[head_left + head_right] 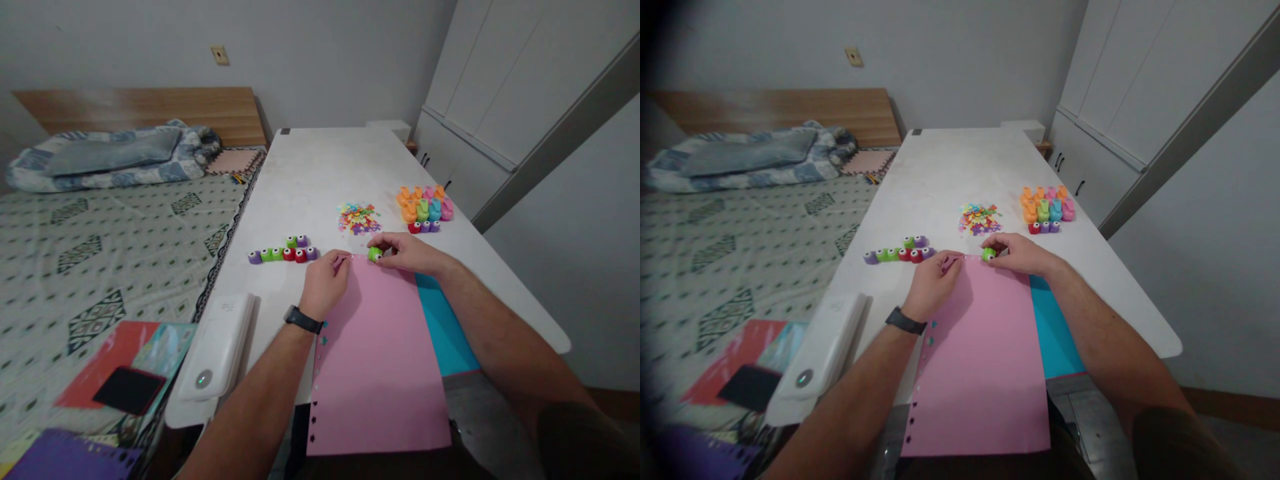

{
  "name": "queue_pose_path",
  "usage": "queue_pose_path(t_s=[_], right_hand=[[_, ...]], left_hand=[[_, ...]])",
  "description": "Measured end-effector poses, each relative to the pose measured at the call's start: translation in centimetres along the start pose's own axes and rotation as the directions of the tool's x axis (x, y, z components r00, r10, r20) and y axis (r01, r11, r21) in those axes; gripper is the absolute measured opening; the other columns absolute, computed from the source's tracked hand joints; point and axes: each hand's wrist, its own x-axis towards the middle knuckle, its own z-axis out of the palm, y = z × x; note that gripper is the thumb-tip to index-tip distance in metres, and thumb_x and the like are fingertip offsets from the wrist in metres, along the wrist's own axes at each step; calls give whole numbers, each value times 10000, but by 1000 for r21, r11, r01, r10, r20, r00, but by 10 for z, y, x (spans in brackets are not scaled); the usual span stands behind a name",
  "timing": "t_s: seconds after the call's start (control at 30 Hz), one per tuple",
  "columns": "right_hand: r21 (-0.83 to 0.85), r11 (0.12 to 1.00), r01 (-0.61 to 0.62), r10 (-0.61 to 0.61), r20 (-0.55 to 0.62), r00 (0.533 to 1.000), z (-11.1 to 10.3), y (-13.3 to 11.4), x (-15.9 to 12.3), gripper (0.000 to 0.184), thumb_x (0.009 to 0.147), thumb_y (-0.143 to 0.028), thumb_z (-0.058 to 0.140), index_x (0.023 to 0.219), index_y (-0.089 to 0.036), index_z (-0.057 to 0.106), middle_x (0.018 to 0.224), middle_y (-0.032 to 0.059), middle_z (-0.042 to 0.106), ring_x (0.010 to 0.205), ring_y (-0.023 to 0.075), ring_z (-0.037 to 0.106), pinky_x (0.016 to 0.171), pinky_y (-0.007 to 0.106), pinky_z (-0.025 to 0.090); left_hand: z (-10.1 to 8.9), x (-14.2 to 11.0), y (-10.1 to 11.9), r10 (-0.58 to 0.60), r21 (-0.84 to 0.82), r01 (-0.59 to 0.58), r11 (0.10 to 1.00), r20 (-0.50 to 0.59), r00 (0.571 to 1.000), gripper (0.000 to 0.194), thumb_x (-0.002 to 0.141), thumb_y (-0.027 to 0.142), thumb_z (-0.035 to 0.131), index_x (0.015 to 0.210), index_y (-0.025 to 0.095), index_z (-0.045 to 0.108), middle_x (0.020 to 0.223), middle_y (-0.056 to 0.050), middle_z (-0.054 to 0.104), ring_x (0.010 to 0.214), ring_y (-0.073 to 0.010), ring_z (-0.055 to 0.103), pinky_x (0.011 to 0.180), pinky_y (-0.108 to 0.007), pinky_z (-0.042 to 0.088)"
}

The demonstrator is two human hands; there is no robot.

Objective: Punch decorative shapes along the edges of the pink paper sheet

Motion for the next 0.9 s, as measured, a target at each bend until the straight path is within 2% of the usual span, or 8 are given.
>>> queue_pose_path(t_s=[0.2, 0.43, 0.6, 0.9], right_hand=[[64, 998, -27, 26, 28, 999, 2, 0, -1, 463, 769, -283, 761, 1214, -180, 679, 987, 53, 703, 857, 175, 631, 790, 318, 493], [30, 997, -68, 67, 21, 998, 5, 2, 0, 475, 758, -269, 767, 1212, -158, 684, 948, 47, 699, 794, 157, 609, 742, 300, 478], [80, 996, -41, 38, 38, 999, 7, 4, 1, 443, 758, -246, 756, 1185, -164, 675, 1004, 54, 697, 869, 172, 625, 795, 312, 487], [72, 997, -18, 16, 41, 999, 9, 2, -1, 434, 773, -248, 746, 1194, -181, 665, 1040, 61, 703, 910, 187, 636, 840, 342, 504]], left_hand=[[1, 0, -2, -11, -2, 11, 1000, -5, 1000, 199, 944, 284, 569, 1034, 230, 737, 992, -27, 778, 912, -204, 711, 809, -307, 515], [0, 0, -1, -12, -11, 12, 1000, 5, 1000, 206, 946, 287, 567, 1046, 223, 736, 1035, -40, 778, 958, -207, 713, 851, -314, 525], [0, 1, -1, -18, -14, 18, 1000, 3, 1000, 210, 945, 289, 568, 1050, 221, 737, 1004, -31, 779, 922, -198, 712, 828, -303, 521], [1, -2, 0, -12, -5, 12, 1000, 6, 1000, 215, 944, 285, 566, 1058, 219, 736, 1013, -38, 780, 930, -204, 714, 833, -303, 528]])
